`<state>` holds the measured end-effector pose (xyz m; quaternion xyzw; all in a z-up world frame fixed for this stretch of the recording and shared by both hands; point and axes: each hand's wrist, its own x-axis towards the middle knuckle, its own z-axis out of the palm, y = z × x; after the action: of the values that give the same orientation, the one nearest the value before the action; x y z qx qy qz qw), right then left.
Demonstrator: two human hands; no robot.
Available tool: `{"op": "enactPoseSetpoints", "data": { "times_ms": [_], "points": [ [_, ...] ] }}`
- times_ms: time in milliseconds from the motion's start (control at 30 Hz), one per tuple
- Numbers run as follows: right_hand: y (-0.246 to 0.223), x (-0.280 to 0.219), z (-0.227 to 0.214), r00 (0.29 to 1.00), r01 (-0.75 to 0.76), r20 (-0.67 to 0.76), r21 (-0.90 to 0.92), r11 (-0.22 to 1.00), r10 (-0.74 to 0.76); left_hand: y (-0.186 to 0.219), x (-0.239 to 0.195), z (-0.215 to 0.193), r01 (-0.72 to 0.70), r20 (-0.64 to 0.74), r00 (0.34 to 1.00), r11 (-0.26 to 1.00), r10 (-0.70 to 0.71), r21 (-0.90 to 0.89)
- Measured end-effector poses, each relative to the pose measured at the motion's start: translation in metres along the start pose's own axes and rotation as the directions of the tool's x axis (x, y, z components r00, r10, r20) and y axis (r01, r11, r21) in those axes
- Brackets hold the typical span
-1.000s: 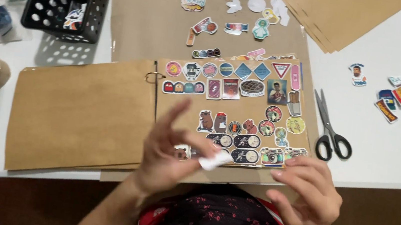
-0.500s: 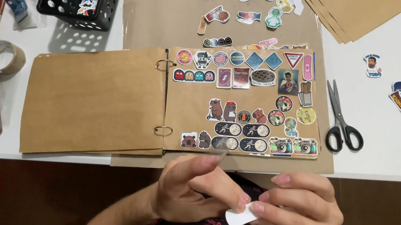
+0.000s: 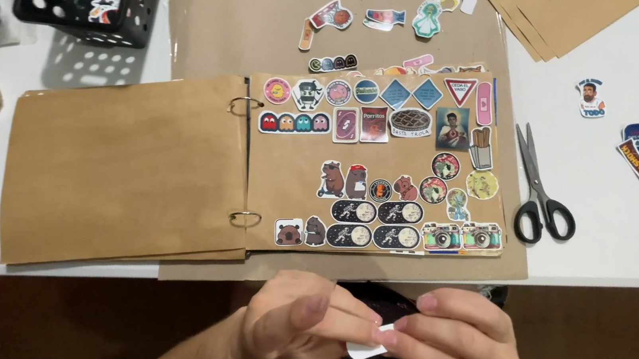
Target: Peeling the backing off stickers and placing them onto a page in a binder, occasionally using scissors to cut them
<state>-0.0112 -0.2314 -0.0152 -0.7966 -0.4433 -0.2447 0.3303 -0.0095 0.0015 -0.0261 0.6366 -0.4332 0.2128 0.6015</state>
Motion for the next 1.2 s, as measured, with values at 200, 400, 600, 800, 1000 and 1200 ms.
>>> {"op": "enactPoseSetpoints", "data": {
  "times_ms": [200,400,600,800,1000,1200],
  "points": [
    [0.012,-0.005,0.004,0.994,-0.046,0.101,0.009,0.999,0.045,-0.015,-0.014,0.007,0.052,0.018,0.998,0.996,-0.054,0.073],
    [0.029,-0.015,0.02,0.989,-0.114,-0.08,0.1,0.988,0.123,-0.033,-0.02,0.017,0.104,0.044,0.993,0.991,-0.108,0.084],
    [0.038,-0.043,0.024,0.933,-0.27,-0.194,0.178,0.946,0.302,-0.041,-0.029,0.029,0.254,0.027,0.967,0.965,-0.253,-0.066],
    [0.045,-0.049,0.009,0.762,-0.597,0.015,0.404,0.693,0.648,-0.047,-0.014,0.057,0.526,0.006,0.846,0.832,-0.534,-0.178],
    [0.069,-0.079,0.005,0.255,-0.805,0.021,0.559,0.199,0.967,-0.078,-0.002,0.084,0.684,-0.01,0.712,0.697,-0.702,-0.216],
    [0.103,-0.072,-0.004,0.037,-0.883,0.049,0.47,0.01,0.998,-0.1,-0.012,0.104,0.47,0.214,0.824,0.844,-0.525,0.259]
  ]
}}
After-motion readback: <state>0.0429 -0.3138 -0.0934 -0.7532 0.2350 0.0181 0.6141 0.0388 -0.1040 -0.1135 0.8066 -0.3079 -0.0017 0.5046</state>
